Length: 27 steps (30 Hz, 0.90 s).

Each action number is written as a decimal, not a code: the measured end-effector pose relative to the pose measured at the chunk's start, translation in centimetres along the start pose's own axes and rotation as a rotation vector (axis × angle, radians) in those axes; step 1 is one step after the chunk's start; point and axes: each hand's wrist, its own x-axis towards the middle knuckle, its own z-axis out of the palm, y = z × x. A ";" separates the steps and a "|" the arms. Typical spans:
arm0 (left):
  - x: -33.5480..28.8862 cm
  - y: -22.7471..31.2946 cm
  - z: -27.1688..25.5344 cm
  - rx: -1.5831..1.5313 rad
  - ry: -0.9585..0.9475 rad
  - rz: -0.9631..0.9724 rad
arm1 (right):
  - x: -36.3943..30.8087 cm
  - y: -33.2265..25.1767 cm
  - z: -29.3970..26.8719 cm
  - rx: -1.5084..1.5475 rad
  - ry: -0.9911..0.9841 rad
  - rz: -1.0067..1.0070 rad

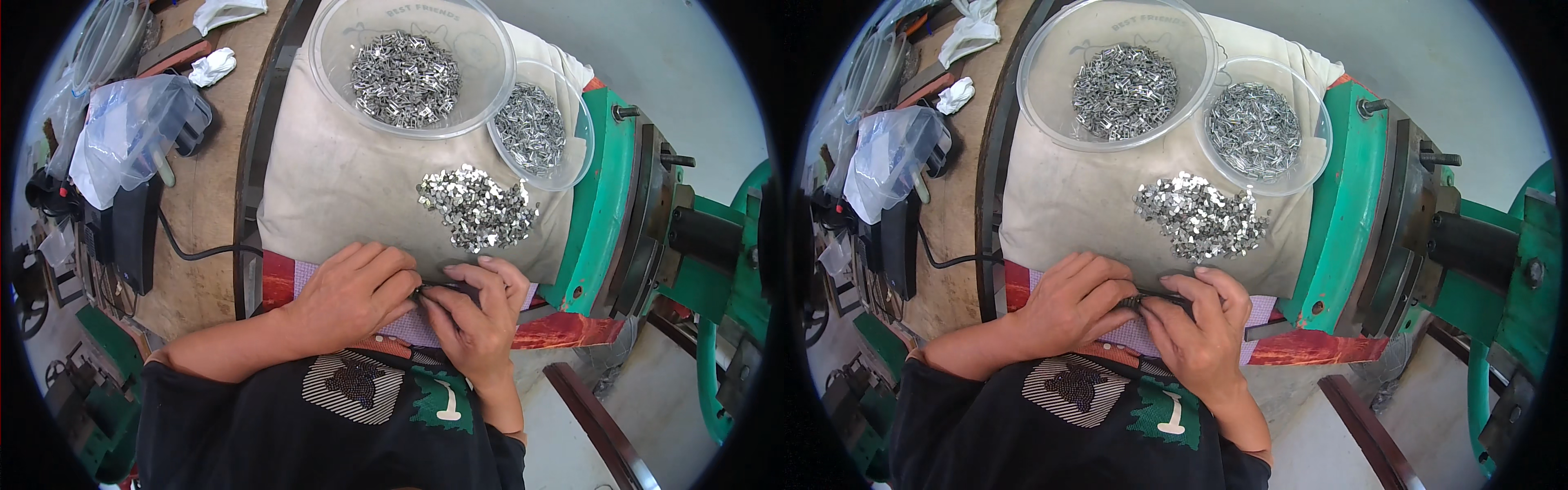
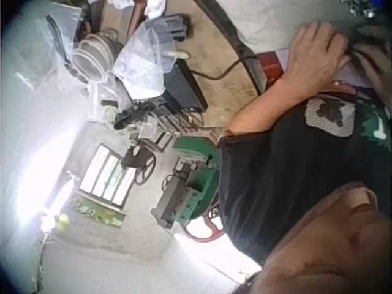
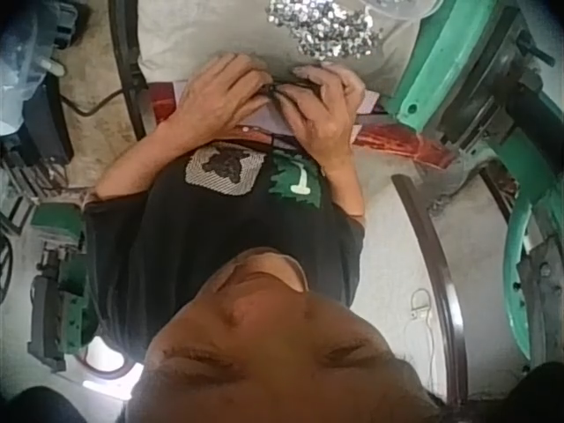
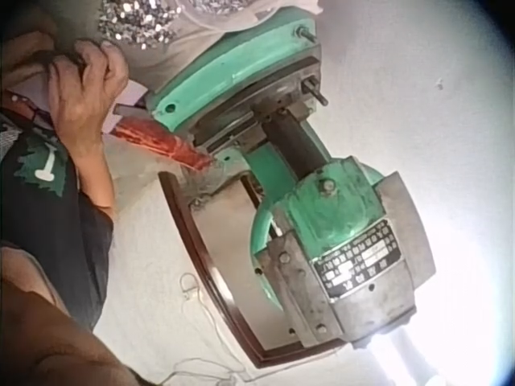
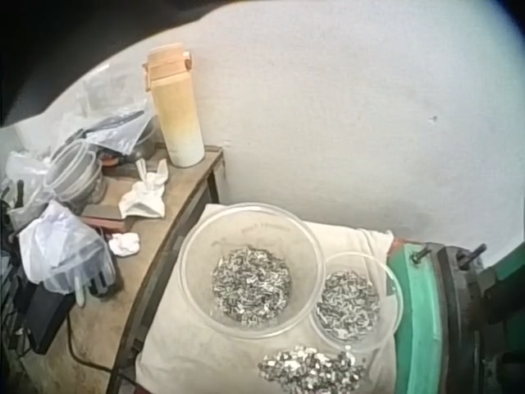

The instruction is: The person sorts small metal components by hand, placing them from a plastic bowl onto an alignment metal strip, then secures them using a riveting machine.

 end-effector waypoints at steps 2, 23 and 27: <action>0.0 0.0 0.0 0.000 0.004 -0.004 | 0.3 0.4 -0.5 0.013 0.000 0.014; -0.5 0.1 -0.4 -0.085 0.008 -0.050 | 3.5 2.3 -0.8 -0.121 -0.018 -0.064; -0.3 0.0 -0.5 -0.093 0.000 -0.064 | 2.7 2.6 -1.1 -0.090 0.017 -0.013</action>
